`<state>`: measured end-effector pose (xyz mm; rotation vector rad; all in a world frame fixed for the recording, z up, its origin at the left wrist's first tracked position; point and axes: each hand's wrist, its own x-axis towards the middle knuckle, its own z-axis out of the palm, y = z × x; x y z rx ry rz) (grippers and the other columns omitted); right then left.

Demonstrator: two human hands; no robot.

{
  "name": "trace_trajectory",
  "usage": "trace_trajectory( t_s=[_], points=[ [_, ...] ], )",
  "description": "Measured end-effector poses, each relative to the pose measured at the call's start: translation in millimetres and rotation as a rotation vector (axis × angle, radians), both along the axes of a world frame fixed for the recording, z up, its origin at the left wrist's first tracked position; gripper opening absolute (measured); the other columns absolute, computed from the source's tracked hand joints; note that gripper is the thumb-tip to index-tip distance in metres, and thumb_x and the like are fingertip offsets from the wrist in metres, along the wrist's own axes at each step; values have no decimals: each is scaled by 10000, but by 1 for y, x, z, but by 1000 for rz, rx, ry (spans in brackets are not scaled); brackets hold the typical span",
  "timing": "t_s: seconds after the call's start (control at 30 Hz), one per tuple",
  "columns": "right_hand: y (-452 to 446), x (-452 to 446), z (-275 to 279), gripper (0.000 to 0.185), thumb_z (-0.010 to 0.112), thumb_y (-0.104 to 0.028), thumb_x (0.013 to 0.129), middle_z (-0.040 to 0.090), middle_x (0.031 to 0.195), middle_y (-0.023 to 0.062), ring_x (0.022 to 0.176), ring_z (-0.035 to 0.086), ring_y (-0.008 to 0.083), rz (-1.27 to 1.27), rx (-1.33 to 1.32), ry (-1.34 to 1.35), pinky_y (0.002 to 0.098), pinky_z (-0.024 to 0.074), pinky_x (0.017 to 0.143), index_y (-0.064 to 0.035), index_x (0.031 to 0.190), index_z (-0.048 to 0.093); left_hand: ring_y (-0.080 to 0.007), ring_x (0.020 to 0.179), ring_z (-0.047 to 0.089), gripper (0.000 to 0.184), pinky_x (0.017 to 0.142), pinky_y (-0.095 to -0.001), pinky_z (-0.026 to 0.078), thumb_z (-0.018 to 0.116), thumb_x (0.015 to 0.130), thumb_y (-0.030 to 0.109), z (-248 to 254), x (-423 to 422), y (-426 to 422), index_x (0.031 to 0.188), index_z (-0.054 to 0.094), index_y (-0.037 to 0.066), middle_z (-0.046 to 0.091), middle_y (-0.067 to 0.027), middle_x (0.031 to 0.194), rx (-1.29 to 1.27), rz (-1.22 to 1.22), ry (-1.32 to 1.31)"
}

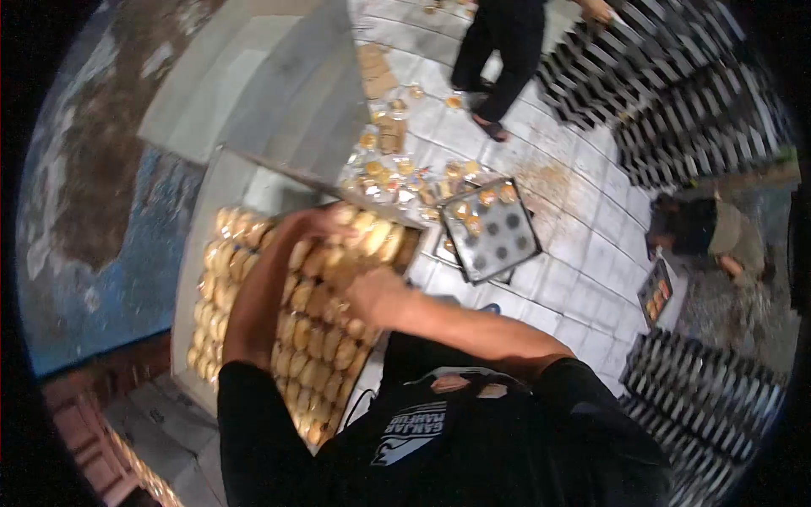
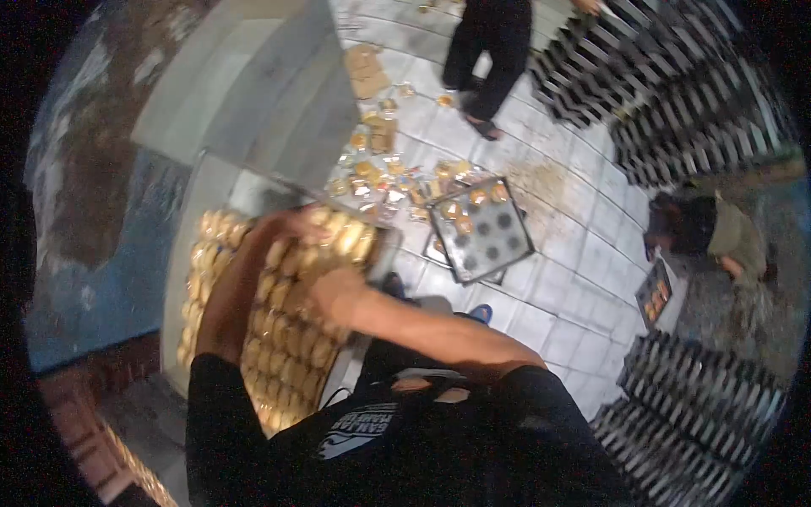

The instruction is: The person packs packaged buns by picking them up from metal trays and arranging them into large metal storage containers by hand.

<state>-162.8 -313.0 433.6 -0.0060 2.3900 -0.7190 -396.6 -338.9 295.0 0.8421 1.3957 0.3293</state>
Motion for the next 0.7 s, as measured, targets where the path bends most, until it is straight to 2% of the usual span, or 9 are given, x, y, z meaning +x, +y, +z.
trace_trajectory(
  t_s=[0.1,0.2,0.33,0.43,0.47,0.53,0.57,0.6,0.7],
  points=[
    [4,76,13,634,715,-346,897,517,1426,243,1237,566,393,-163,-573,632,460,496,1033,8,1386,521,-276,1282,542,1047,1080,-423,415,791,745,654,-2,-2,-13,1506,423,37,567,-211,1420,-71,-125,303],
    [38,133,34,632,672,-370,949,557,1410,205,1289,559,353,-285,-795,400,449,465,1070,-4,1428,482,-305,1225,589,993,1044,-410,451,780,741,672,22,18,-18,1443,502,27,587,-230,1387,-62,-59,586],
    [116,217,-52,634,628,-440,985,584,1389,196,1274,579,310,-567,-708,199,395,467,1066,-3,1425,496,-307,1267,575,693,1076,-418,456,741,918,284,79,36,-32,1490,426,51,552,-166,1453,281,-16,736],
    [183,293,-173,689,683,-517,912,621,1332,228,1254,591,318,-898,-625,11,390,466,1058,1,1354,578,-324,1273,586,587,1042,-443,485,743,792,57,217,176,9,1351,584,-26,630,-202,1343,230,170,797],
    [211,316,-214,711,692,-530,901,628,1326,214,1244,594,320,-941,-607,-25,393,471,1052,12,1349,585,-350,1224,619,585,1033,-448,493,773,781,104,222,208,18,1326,604,-24,647,-210,1315,306,165,605],
    [252,360,-335,725,721,-535,876,655,1276,207,1213,615,312,-1117,-628,-95,395,483,1029,19,1327,600,-334,1192,654,552,1019,-439,508,801,738,151,185,281,33,1250,673,-9,660,-206,1304,393,392,88],
    [278,370,-362,661,731,-502,873,683,1214,203,1133,662,307,-1188,-590,-144,402,510,976,2,1287,624,-308,1201,652,503,1021,-425,509,776,773,164,166,316,72,1246,691,18,656,-176,1328,180,347,65],
    [306,374,-399,587,728,-468,879,694,1178,206,1051,694,305,-1181,-482,-166,412,533,915,-14,1242,640,-292,1209,648,478,1003,-411,522,736,831,133,126,332,120,1297,672,54,642,-153,1357,391,20,167],
    [381,403,-581,613,722,-507,863,699,1148,231,1075,670,408,-1033,-141,-160,489,530,891,-77,1284,608,-314,1217,633,412,980,-400,520,624,967,163,-86,375,198,1371,609,84,630,-154,1364,337,270,-7]
  ],
)
